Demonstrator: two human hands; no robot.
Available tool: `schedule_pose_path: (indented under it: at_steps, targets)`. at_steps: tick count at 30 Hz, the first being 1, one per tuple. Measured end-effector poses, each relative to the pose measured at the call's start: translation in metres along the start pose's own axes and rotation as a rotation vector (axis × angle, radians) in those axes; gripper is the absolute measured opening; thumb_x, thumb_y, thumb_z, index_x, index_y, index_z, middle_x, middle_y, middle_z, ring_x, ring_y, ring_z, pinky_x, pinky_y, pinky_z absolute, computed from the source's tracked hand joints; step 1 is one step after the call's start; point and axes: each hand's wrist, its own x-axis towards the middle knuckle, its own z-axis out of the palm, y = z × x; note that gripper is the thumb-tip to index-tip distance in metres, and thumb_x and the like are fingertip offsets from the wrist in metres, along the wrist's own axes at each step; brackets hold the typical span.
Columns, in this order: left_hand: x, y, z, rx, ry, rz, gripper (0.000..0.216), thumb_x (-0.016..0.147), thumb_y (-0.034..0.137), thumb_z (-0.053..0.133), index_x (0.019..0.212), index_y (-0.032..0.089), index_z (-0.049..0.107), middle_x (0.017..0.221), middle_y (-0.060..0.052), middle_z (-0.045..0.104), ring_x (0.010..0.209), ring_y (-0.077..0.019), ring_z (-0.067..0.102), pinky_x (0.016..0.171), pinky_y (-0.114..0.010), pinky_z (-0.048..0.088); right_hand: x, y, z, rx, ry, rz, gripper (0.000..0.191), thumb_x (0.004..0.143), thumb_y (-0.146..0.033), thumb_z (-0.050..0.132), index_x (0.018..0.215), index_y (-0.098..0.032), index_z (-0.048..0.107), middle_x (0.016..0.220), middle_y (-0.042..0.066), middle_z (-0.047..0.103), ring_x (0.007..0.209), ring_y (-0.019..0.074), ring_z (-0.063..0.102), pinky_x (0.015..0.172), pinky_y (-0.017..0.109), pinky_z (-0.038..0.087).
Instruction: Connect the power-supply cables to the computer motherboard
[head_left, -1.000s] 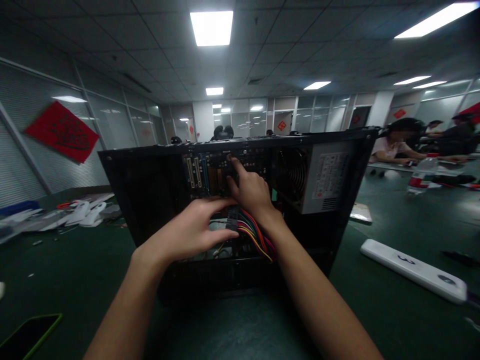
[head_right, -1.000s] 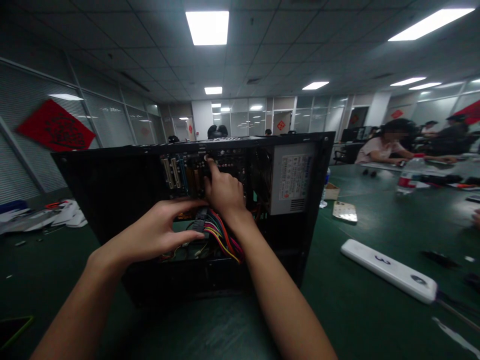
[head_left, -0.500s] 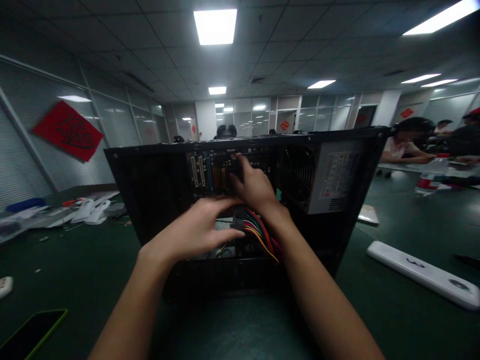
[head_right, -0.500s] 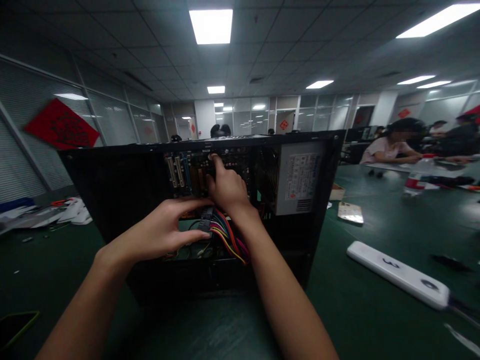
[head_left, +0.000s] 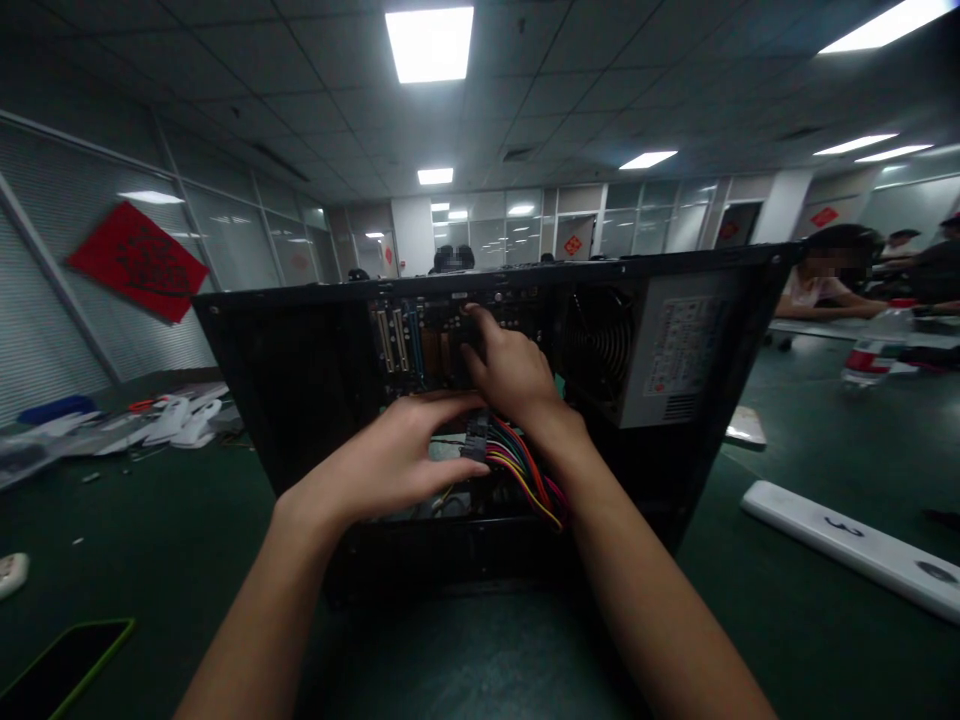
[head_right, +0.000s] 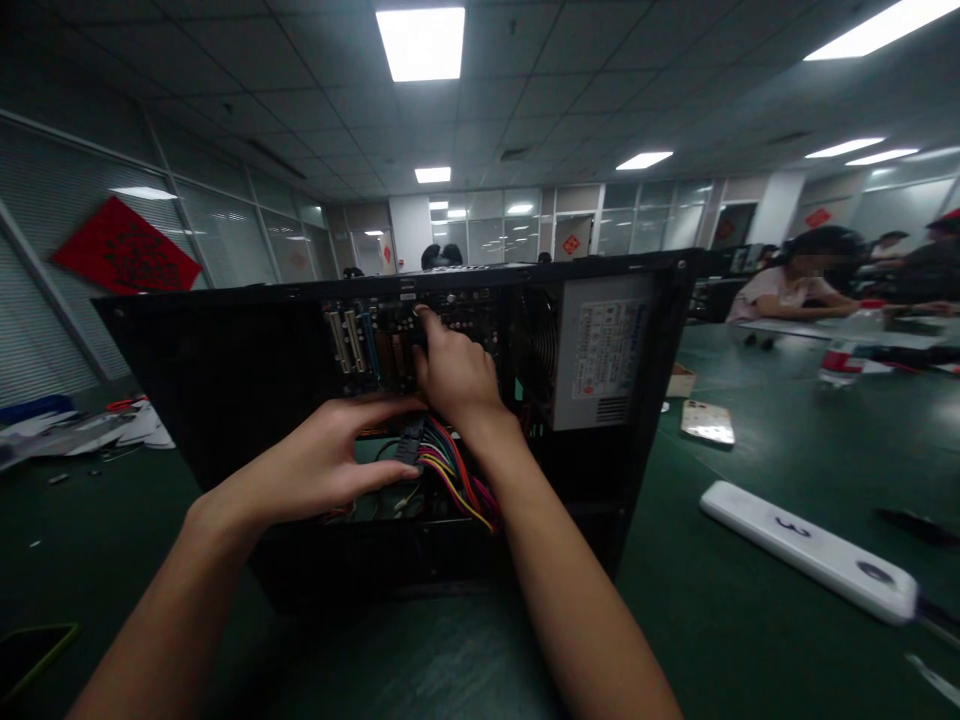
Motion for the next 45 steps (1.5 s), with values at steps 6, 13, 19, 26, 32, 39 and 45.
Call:
schedule_pose_path:
  at_steps: [6,13,19,26,32,39,45]
  targets:
    - [0.001,0.000,0.000,-0.003,-0.008,0.018,0.049,0.087,0.037,0.069,0.131,0.020,0.059,0.133,-0.008,0.064,0.123,-0.0250,0.060,0.107,-0.037,0.046,-0.003,-0.004,-0.007,-0.133,-0.036,0.020,0.055,0.099,-0.032,0.041,0.153,-0.027,0.031,0.117,0.013,0.069,0.099,0.0316,0.068,0.083,0.042,0.051]
    - [0.001,0.001,0.001,0.004,-0.001,0.022,0.050,0.087,0.036,0.069,0.133,0.020,0.058,0.135,-0.008,0.063,0.124,-0.0254,0.059,0.108,-0.038,0.045,-0.004,-0.005,-0.003,-0.172,-0.060,0.026,0.059,0.098,-0.032,0.042,0.155,-0.028,0.027,0.116,0.014,0.069,0.096,0.0318,0.069,0.082,0.043,0.052]
    - [0.000,-0.003,0.001,0.025,0.000,0.008,0.054,0.086,0.039,0.069,0.135,0.020,0.056,0.137,-0.008,0.062,0.126,-0.0257,0.057,0.110,-0.039,0.044,-0.003,-0.001,-0.010,-0.003,-0.028,0.028,0.053,0.097,-0.031,0.046,0.150,-0.026,0.040,0.112,0.012,0.072,0.103,0.0304,0.068,0.087,0.042,0.050]
    - [0.000,-0.009,0.001,0.031,0.031,0.007,0.051,0.087,0.035,0.069,0.135,0.020,0.057,0.137,-0.010,0.061,0.124,-0.0270,0.059,0.106,-0.041,0.048,-0.031,0.000,-0.052,0.450,-0.265,-0.225,0.034,0.095,-0.023,0.049,0.124,-0.020,0.066,0.124,0.007,0.069,0.111,0.0201,0.065,0.096,0.032,0.051]
    - [-0.002,-0.003,-0.006,0.121,0.180,0.064,0.057,0.087,0.039,0.069,0.137,0.019,0.053,0.137,-0.012,0.060,0.126,-0.0285,0.057,0.108,-0.044,0.046,-0.061,0.005,-0.078,0.345,-0.208,-0.358,0.056,0.091,-0.006,0.043,0.144,-0.025,0.048,0.131,0.004,0.064,0.117,0.0194,0.063,0.101,0.035,0.051]
    - [-0.004,-0.002,-0.012,0.041,0.080,0.029,0.058,0.087,0.041,0.068,0.139,0.021,0.052,0.139,-0.010,0.059,0.126,-0.0257,0.058,0.109,-0.039,0.046,-0.074,0.032,-0.059,-0.086,-0.010,-0.703,0.044,0.099,-0.017,0.046,0.140,-0.028,0.053,0.141,0.012,0.054,0.124,0.0257,0.055,0.095,0.043,0.055]
    - [-0.003,-0.006,-0.005,0.077,0.062,0.039,0.057,0.087,0.040,0.068,0.138,0.021,0.052,0.135,-0.011,0.062,0.120,-0.0262,0.061,0.105,-0.040,0.049,-0.069,0.043,-0.035,-0.013,0.068,-0.926,0.031,0.100,-0.021,0.047,0.125,-0.023,0.065,0.128,0.013,0.064,0.117,0.0229,0.060,0.091,0.039,0.057]
